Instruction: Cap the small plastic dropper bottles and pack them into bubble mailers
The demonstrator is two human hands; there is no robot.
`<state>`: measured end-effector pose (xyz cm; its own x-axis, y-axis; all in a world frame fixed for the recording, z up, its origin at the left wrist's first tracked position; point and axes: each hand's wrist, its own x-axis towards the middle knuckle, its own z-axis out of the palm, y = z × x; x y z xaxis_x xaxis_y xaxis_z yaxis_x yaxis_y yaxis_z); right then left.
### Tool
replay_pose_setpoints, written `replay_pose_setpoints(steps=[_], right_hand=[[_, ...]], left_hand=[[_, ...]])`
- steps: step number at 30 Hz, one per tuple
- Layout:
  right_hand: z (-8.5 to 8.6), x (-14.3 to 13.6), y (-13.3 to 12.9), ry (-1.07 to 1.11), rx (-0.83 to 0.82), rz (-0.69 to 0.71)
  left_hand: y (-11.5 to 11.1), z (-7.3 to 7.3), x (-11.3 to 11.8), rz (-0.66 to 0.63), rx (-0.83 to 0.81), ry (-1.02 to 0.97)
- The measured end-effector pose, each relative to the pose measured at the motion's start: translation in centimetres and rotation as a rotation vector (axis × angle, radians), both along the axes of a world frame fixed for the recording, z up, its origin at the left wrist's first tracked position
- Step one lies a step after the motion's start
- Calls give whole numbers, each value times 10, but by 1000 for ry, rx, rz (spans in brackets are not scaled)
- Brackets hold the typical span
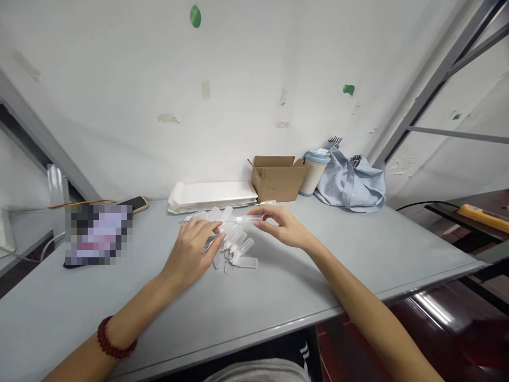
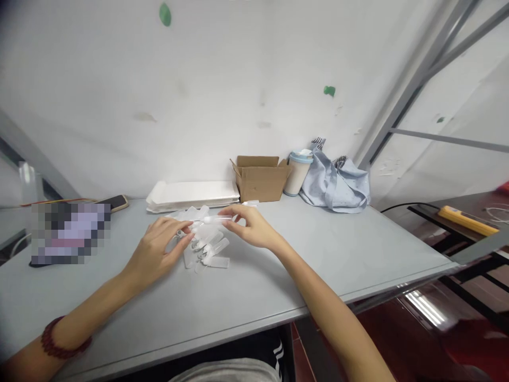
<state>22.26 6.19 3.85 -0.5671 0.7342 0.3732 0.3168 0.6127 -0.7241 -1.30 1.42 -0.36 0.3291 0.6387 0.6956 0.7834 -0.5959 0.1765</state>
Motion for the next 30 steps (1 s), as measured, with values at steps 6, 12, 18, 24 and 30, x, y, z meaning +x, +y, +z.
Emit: replay_pose_setpoints(steps=[6,12,18,24,30], right_hand=[[1,1,0,60,-78,52],[0,2,1,92,-98,50],[-2,3,3,129,-137,70],[-2,4,3,118,-140,67],[1,2,-1,110,-129,98]], left_hand=[[1,0,1,-2,25,14],[1,1,1,21,37,41],[-1,1,0,11,45,44],[0,2,0,-4,77,10],[-4,7,4,-78,96,-79]])
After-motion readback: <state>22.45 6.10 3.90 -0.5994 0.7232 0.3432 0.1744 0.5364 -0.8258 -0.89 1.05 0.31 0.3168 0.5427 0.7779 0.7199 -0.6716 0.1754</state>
